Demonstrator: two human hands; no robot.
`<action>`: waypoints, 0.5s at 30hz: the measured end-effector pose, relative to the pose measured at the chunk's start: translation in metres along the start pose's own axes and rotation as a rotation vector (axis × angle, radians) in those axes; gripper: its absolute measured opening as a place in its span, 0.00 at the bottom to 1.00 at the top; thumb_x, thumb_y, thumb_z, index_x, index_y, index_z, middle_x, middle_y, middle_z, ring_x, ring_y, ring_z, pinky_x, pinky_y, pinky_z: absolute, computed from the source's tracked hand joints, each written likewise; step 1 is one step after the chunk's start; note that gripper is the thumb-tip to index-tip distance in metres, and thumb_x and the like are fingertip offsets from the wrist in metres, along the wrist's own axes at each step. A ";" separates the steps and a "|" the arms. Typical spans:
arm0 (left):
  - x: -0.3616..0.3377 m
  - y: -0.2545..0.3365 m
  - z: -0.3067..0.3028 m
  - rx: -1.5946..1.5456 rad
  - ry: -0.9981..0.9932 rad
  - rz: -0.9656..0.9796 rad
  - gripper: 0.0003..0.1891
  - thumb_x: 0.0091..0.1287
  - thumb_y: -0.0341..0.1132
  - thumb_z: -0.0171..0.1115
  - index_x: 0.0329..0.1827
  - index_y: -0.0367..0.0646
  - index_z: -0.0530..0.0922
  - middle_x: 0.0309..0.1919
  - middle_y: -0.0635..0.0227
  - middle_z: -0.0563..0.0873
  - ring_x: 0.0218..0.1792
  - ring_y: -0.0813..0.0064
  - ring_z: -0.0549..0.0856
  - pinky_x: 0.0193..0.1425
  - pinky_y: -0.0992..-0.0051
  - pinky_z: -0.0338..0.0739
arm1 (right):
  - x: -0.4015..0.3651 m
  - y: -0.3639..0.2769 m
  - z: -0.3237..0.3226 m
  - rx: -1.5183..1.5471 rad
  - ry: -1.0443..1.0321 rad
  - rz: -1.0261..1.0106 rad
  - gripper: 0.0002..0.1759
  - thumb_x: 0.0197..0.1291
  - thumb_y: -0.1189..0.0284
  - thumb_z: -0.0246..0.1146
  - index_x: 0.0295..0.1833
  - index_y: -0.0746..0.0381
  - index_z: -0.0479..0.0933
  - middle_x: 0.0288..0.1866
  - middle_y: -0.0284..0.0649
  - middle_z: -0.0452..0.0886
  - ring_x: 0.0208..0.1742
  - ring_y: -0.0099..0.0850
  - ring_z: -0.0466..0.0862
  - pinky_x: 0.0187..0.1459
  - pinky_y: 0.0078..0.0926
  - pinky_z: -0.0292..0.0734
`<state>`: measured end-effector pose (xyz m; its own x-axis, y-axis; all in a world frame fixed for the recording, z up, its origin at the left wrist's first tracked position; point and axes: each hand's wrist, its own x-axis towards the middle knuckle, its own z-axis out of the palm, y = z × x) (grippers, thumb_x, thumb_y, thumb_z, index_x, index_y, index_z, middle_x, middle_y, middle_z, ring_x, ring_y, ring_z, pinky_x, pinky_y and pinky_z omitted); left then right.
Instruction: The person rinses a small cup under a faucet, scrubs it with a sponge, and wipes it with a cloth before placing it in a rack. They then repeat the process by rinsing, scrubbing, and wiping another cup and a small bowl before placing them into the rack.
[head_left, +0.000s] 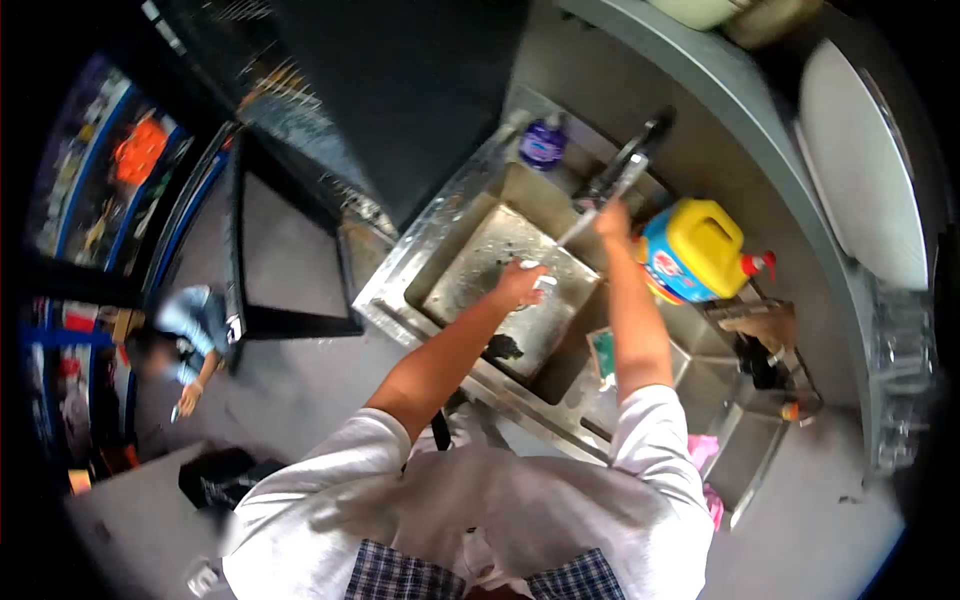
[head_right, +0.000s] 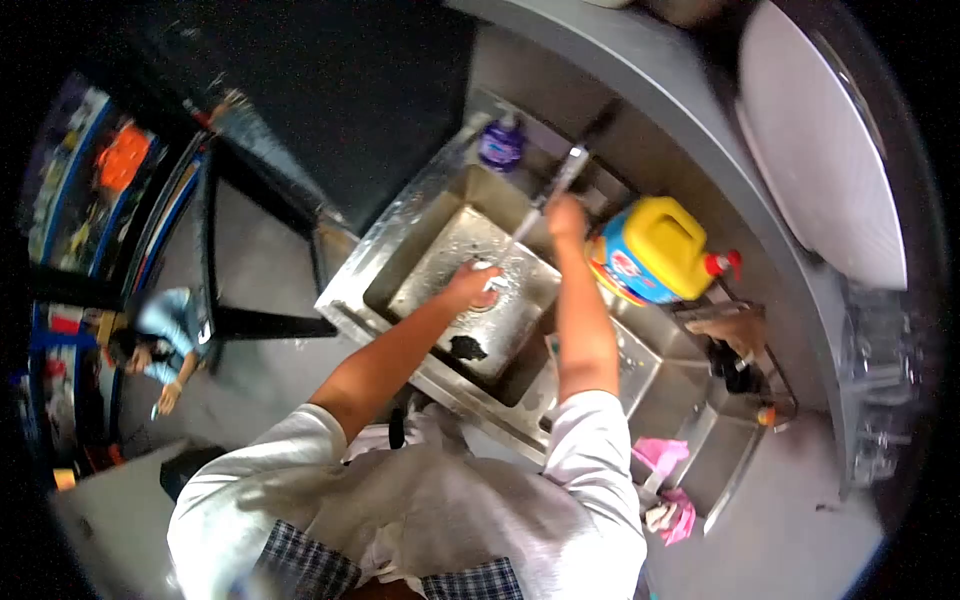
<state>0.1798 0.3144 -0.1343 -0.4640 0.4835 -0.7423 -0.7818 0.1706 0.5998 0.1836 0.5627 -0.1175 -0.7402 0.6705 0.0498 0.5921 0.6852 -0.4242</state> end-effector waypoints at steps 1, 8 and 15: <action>0.004 -0.003 -0.012 0.052 -0.041 0.041 0.46 0.50 0.37 0.70 0.70 0.45 0.51 0.29 0.59 0.78 0.26 0.68 0.79 0.21 0.68 0.77 | 0.021 0.024 0.020 0.027 0.036 -0.056 0.13 0.55 0.66 0.54 0.33 0.63 0.80 0.35 0.53 0.81 0.38 0.51 0.81 0.40 0.45 0.76; -0.043 0.011 -0.059 0.294 0.133 0.622 0.22 0.49 0.33 0.67 0.46 0.43 0.67 0.28 0.63 0.79 0.24 0.74 0.79 0.25 0.72 0.74 | -0.065 -0.028 0.038 0.280 0.142 0.024 0.16 0.57 0.61 0.57 0.32 0.65 0.77 0.29 0.49 0.81 0.32 0.47 0.81 0.34 0.40 0.75; -0.049 0.009 -0.086 0.239 -0.004 0.935 0.19 0.51 0.25 0.63 0.45 0.45 0.68 0.33 0.69 0.73 0.35 0.76 0.73 0.38 0.73 0.71 | -0.209 -0.118 0.033 1.876 -1.324 0.656 0.22 0.64 0.49 0.51 0.38 0.59 0.74 0.28 0.33 0.76 0.26 0.27 0.74 0.27 0.22 0.69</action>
<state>0.1600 0.2184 -0.1182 -0.8542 0.5156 0.0670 0.0083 -0.1153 0.9933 0.2580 0.3319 -0.1072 -0.8246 -0.3749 -0.4238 0.4923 -0.8445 -0.2109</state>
